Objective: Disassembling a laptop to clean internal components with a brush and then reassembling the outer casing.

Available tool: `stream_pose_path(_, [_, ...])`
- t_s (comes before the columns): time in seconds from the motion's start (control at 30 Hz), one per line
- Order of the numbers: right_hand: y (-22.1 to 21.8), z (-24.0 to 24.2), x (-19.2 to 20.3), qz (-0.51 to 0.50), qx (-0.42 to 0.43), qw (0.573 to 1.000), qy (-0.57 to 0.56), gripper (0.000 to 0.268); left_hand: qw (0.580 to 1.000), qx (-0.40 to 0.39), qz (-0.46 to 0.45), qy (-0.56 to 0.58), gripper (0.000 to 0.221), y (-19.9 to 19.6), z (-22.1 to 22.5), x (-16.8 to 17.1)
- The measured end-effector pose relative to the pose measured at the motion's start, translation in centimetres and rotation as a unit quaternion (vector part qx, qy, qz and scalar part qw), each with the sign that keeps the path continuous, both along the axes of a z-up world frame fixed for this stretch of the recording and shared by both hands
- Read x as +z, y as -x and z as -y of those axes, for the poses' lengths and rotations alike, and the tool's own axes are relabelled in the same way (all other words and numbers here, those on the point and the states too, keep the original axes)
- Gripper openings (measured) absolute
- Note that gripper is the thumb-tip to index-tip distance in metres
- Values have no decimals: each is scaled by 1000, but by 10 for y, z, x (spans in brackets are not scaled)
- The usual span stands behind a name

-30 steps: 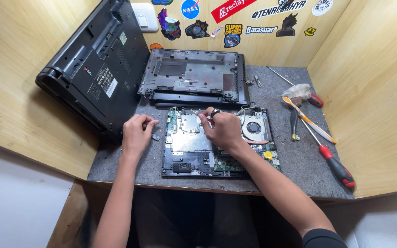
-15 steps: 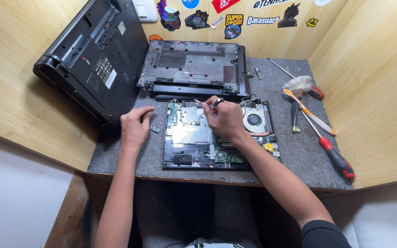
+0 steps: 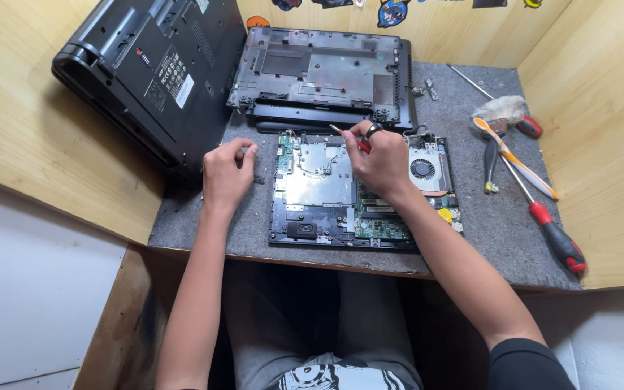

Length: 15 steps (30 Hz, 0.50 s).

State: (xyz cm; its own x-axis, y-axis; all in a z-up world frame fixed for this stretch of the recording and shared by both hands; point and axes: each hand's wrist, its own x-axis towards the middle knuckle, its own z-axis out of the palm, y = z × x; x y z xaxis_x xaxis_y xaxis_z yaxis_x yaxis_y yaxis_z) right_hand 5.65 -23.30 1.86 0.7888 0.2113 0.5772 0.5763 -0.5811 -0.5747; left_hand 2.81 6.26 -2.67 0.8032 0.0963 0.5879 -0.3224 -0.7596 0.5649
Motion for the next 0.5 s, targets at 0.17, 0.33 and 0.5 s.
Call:
stream_pose_path(0.17, [-6,3,-2,26,2,1000,-5,17,1000,8,7,-23,10,2,2,9])
stream_pose_path(0.33, [-6,6,1,42,-10,999,-13,16,999,4,12,-48,7,0,2,7])
stream_pose_path(0.5, [-7,7,-1,46,4,999,-27,16,998,-16,16,-62,22,3,0,3])
